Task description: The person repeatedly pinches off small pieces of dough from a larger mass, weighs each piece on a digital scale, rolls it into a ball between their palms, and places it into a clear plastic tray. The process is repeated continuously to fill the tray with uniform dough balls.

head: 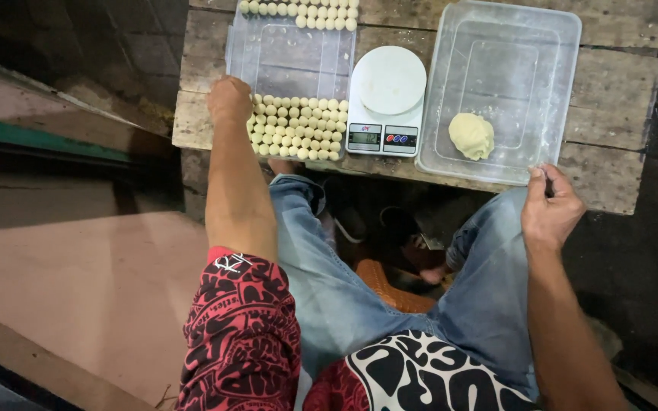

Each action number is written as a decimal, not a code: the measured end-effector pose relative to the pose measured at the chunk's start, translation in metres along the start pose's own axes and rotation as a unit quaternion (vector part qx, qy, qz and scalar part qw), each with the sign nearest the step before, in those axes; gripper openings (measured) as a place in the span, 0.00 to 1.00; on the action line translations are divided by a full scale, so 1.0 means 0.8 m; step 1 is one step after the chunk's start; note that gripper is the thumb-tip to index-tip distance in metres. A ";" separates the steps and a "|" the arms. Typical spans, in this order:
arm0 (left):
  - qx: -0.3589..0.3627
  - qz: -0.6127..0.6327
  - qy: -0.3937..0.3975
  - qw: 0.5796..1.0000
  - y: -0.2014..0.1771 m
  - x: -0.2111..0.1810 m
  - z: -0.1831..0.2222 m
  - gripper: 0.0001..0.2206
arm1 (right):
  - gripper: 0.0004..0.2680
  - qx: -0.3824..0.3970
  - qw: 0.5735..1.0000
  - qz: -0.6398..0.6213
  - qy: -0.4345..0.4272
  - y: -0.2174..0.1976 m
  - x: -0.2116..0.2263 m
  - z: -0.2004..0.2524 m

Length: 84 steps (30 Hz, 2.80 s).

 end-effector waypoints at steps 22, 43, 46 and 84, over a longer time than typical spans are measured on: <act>-0.183 -0.054 0.232 0.954 -0.063 -0.241 0.061 0.08 | 0.02 0.128 0.986 -0.074 -0.083 0.035 -0.031 -0.022; -0.152 0.023 0.455 0.877 0.086 -0.411 0.392 0.14 | 0.16 0.143 0.946 -0.015 -0.289 0.098 -0.015 -0.047; -0.177 0.031 0.441 0.879 0.106 -0.420 0.387 0.13 | 0.14 0.167 0.943 -0.034 -0.287 0.107 -0.021 -0.046; -0.146 0.111 0.440 0.879 0.168 -0.456 0.361 0.10 | 0.06 0.072 0.978 -0.144 -0.130 0.081 0.018 -0.054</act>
Point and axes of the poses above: each hand's wrist, its own z-axis away from the middle knuckle, its own y-axis out of the palm, x = y × z, the point moved 1 cm from there along -z, towards the middle knuckle, and after that the axes turned 13 degrees about -x, right-handed, at the moved point
